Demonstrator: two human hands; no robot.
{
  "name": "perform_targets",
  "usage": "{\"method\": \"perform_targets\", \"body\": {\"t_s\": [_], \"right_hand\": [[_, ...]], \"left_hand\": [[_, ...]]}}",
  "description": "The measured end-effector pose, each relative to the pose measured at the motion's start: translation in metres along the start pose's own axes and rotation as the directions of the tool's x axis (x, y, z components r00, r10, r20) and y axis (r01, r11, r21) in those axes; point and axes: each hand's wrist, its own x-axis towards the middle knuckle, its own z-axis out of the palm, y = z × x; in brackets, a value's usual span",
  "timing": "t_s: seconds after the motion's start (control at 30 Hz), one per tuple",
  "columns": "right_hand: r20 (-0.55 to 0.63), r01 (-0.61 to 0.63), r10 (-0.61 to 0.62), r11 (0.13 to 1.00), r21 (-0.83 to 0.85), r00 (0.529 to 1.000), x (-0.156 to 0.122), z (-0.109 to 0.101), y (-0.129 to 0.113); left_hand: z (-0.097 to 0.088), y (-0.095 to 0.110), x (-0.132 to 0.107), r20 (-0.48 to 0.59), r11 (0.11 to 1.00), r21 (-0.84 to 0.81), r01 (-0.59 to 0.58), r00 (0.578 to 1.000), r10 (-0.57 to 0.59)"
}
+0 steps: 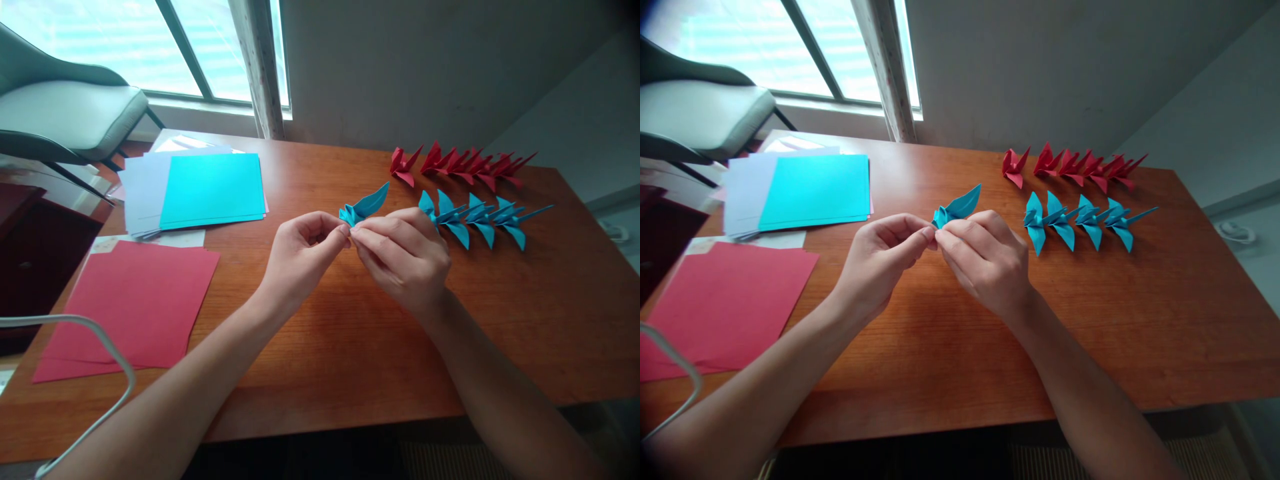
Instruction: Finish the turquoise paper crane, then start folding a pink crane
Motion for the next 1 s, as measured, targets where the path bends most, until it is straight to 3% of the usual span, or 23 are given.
{"method": "perform_targets", "body": {"t_s": [0.3,1.0], "right_hand": [[-0.05,-0.033,0.034,0.999,0.022,0.998,0.0044,-0.0008,-0.0008],[-0.023,-0.112,0.114,0.99,0.091,0.993,0.0045,0.0027,-0.0031]], "left_hand": [[-0.0001,0.0005,0.0008,-0.004,0.999,-0.05,-0.002,1.0,0.002],[0.0005,-0.0003,0.0009,0.012,0.997,-0.066,-0.027,1.0,0.028]]}}
